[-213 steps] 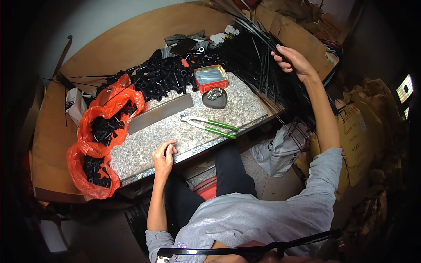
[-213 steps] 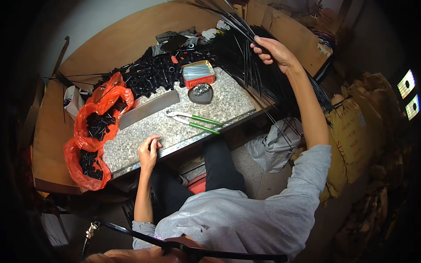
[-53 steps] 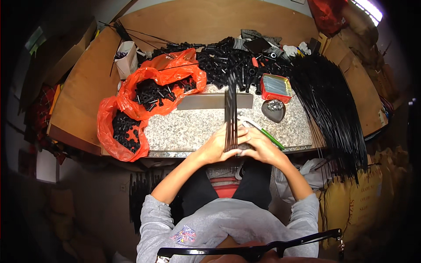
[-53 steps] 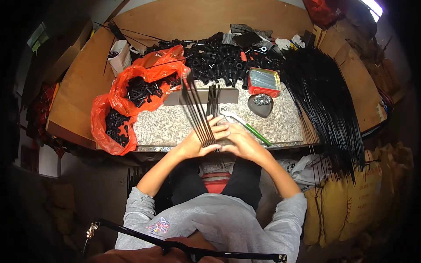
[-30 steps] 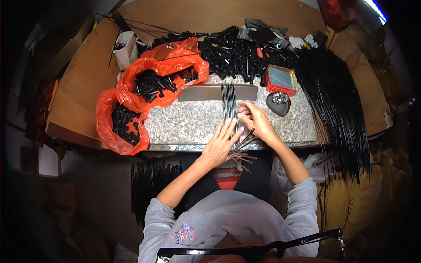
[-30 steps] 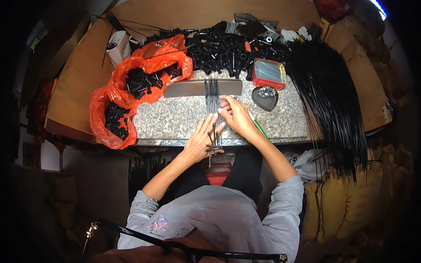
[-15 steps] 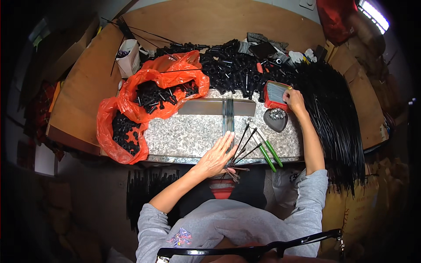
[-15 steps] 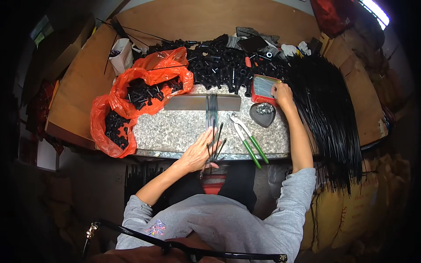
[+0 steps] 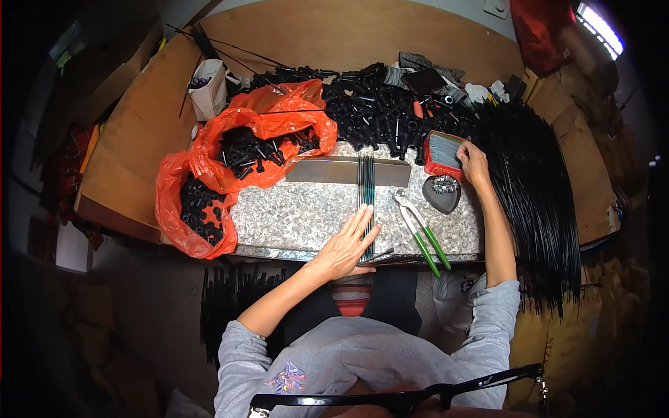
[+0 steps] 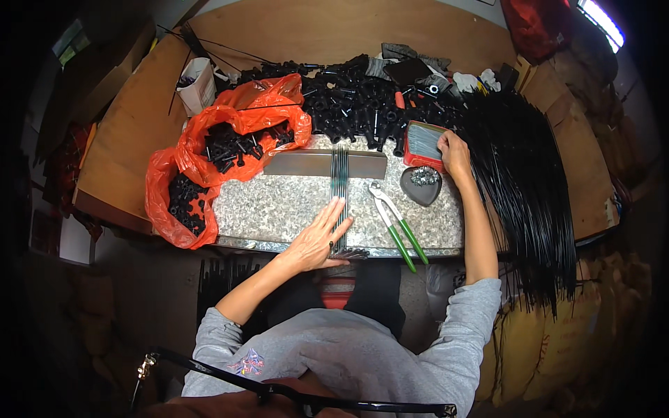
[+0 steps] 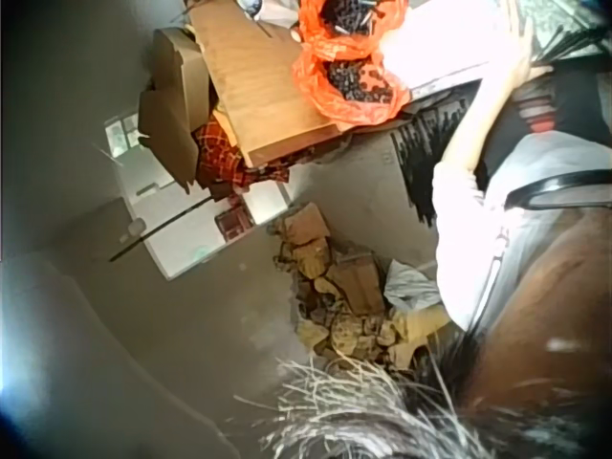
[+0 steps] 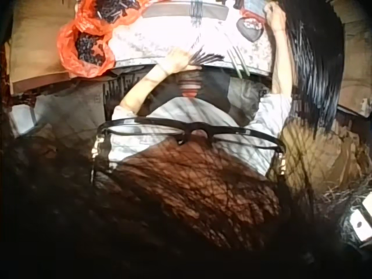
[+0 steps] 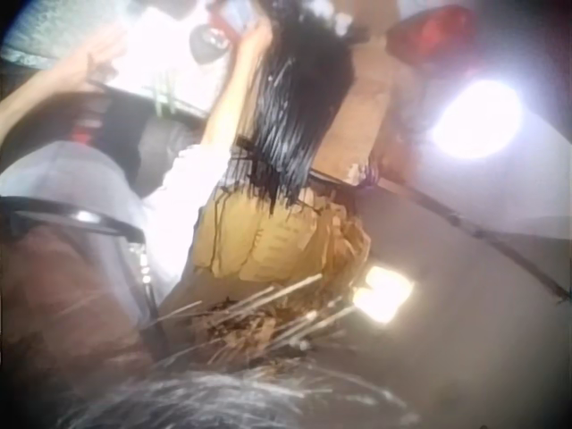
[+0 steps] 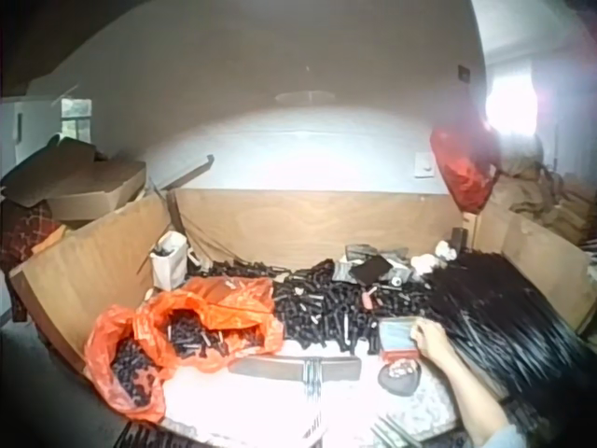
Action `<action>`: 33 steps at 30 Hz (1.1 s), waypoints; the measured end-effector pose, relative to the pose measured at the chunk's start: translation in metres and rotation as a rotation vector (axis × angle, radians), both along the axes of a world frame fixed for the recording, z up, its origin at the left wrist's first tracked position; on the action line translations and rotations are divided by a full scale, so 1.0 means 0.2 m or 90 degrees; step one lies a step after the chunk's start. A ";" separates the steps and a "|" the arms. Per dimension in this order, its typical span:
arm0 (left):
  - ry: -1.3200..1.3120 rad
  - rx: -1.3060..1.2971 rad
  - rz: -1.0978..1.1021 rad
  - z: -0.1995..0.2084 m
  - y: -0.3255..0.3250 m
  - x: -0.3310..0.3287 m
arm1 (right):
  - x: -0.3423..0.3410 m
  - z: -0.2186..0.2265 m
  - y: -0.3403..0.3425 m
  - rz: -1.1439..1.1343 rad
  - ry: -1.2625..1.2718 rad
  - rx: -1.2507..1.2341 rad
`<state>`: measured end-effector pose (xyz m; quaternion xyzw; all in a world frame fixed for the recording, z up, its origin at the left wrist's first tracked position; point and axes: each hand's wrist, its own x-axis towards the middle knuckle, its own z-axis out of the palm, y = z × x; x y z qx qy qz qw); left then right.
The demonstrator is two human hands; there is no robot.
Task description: Assembling mechanical components by inserting flexible black rods into a central plastic connector and using pliers to secure the parts.
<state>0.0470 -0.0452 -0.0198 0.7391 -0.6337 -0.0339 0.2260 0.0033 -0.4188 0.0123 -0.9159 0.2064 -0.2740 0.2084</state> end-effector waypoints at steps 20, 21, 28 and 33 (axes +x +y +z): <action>-0.011 0.023 -0.010 0.02 0.00 0.01 | 0.22 0.08 0.53 0.297 -0.023 -0.084; -0.011 0.023 -0.009 0.03 0.00 0.01 | 0.23 0.08 0.54 0.290 -0.022 -0.103; 0.019 0.024 0.004 0.05 0.01 0.00 | 0.05 0.01 0.12 -0.021 -0.001 -0.237; -0.011 0.012 0.026 0.03 0.02 0.00 | 0.04 0.09 0.29 0.071 -0.036 -0.254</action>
